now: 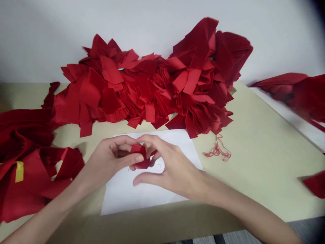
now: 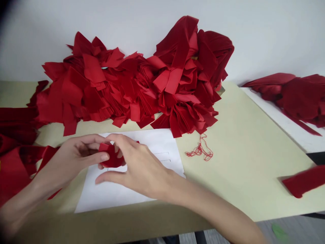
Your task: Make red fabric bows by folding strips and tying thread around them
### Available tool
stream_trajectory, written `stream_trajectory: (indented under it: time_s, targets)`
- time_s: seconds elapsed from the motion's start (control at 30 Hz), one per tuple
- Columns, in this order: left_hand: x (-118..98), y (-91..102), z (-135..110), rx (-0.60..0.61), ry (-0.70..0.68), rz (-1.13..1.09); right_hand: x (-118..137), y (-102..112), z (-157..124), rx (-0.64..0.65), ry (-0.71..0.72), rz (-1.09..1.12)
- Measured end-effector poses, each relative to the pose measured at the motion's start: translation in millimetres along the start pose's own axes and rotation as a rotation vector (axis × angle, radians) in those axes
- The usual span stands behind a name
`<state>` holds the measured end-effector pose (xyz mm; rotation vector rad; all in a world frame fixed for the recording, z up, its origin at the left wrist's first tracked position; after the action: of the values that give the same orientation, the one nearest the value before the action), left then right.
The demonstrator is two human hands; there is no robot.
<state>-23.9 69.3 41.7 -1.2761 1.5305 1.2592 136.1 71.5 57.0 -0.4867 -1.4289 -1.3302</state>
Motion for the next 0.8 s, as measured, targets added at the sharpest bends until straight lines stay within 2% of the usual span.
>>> stream_trajectory:
  time_s: [0.07, 0.17, 0.27, 0.37, 0.47, 0.57, 0.67, 0.8]
  targets:
    - [-6, -6.9, 2, 0.0, -0.043, -0.018, 3, -3, 2, 0.008, 0.001, 0.031]
    - [-3, 1.9, 6, -0.06, -0.097, -0.018, -1, 8, 2, -0.071, -0.022, 0.144]
    - [7, 26.3, 8, -0.122, -0.125, 0.02, -11, 36, -3, -0.223, -0.074, 0.192]
    - [19, 59.1, 9, -0.259, -0.142, 0.098, -34, 71, -12, -0.417, -0.194, 0.213]
    - [33, 84.2, 8, -0.329, 0.011, 0.211, -66, 105, -27, -0.635, -0.297, 0.165]
    - [43, 100.0, 1, -0.418, 0.165, 0.257, -98, 128, -45, -0.782, -0.36, 0.141]
    - [48, 107.6, -7, -0.482, 0.241, 0.319, -121, 140, -62, -0.886, -0.421, 0.11]
    - [51, 114.2, -9, -0.532, 0.221, 0.347, -132, 140, -74, -0.907, -0.465, 0.019]
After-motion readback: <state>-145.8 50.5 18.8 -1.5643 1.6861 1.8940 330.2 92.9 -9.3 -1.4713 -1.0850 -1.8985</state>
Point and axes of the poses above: each hand's wrist, its own z-axis towards the middle knuckle, its own y-axis out of the back of the hand, x = y × z, the point moved 4 cm from there along z, towards the middle knuckle, and after that the axes turned 13 degrees about -x, right-handed, at the moved point
